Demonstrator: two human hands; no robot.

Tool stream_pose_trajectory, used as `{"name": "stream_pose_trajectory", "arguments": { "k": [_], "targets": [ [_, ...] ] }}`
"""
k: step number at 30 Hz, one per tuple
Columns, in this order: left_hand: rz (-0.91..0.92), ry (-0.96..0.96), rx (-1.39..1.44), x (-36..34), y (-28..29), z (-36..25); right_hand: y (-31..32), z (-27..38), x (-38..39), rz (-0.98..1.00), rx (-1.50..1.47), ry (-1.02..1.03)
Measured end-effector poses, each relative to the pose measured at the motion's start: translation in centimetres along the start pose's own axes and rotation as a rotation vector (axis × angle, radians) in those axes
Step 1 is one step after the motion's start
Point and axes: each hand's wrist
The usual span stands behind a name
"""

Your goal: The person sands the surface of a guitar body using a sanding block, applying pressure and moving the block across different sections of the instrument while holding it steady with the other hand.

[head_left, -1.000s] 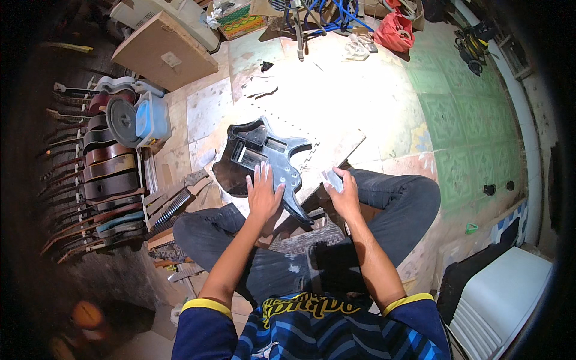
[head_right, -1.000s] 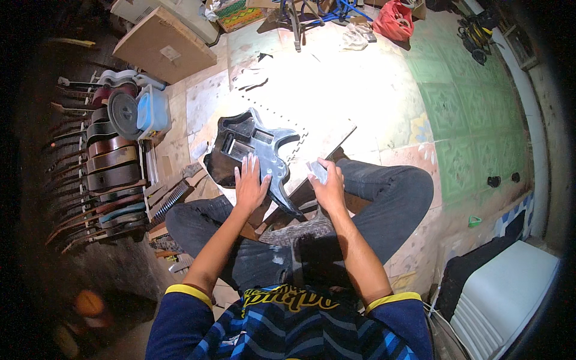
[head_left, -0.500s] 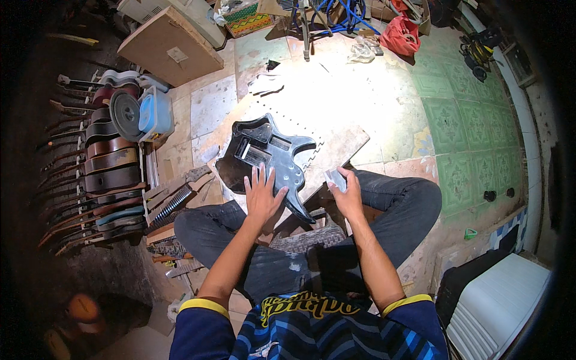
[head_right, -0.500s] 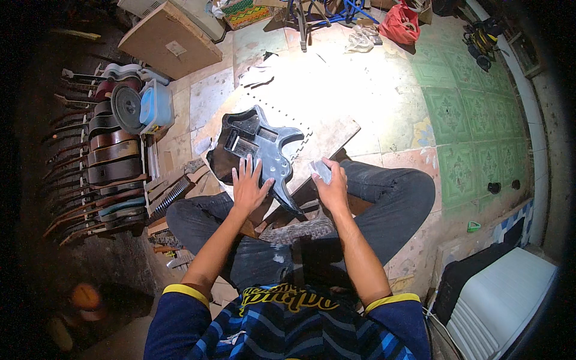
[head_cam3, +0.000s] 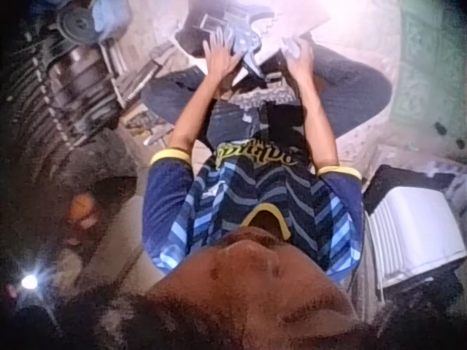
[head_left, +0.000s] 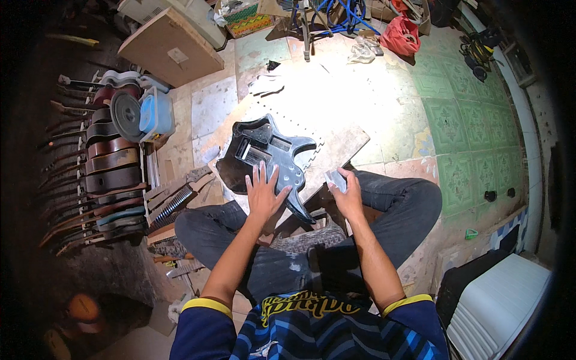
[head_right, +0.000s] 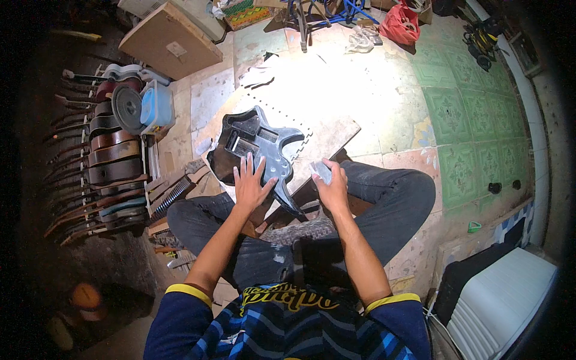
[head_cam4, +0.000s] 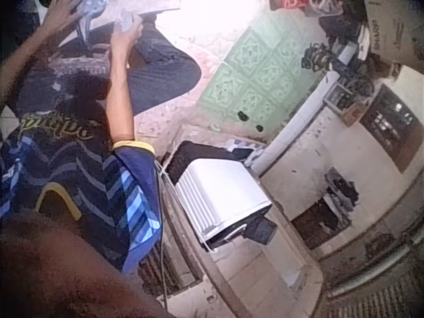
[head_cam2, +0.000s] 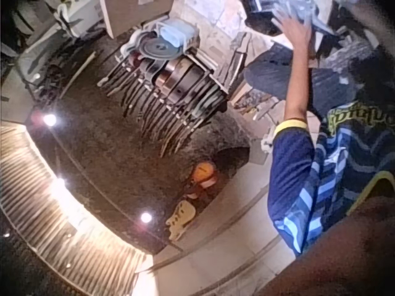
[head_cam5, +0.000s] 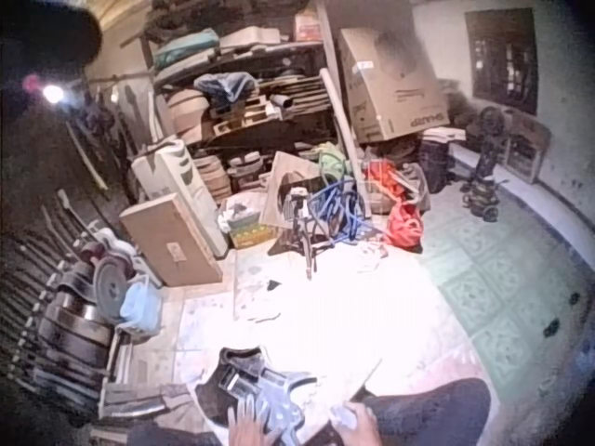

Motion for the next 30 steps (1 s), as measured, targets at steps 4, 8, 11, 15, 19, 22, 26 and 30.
{"name": "stream_pose_trajectory", "arguments": {
  "k": [4, 8, 11, 15, 19, 22, 26, 30],
  "targets": [
    [-0.006, 0.02, 0.012, -0.6, -0.1, -0.3, 0.2, 0.0, 0.0, 0.004, 0.008, 0.0],
    [0.036, 0.017, 0.025, 1.3, -0.1, -0.4, 0.2, -0.2, -0.1, -0.014, -0.008, -0.001],
    [0.076, 0.022, 0.01, 1.6, 0.4, -0.9, 0.4, -0.3, 0.0, -0.013, -0.019, -0.007],
    [0.025, 0.138, -0.012, 0.2, 0.6, 0.3, 0.2, 0.1, 0.0, -0.01, 0.012, -0.007],
    [-0.023, 0.208, -0.012, -0.1, -0.8, -0.1, 0.1, -0.2, 0.0, -0.02, -0.009, 0.007],
    [0.105, -0.067, 0.031, 0.8, -1.6, -3.0, 0.5, -0.1, 0.0, -0.026, -0.002, -0.023],
    [0.104, -0.171, -0.026, -1.0, -1.6, -0.6, 0.9, 1.2, 0.1, 0.002, 0.022, -0.033],
    [-0.074, 0.185, -0.001, -4.0, -0.9, 1.5, 0.4, 0.3, 0.0, 0.001, -0.033, -0.023]
  ]
}}
Point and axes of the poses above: each hand's wrist, its own x-axis away from the middle knuckle, its own y-axis out of the back of the hand, z = x × y, and after that the axes turned 11 degrees about x, right-handed
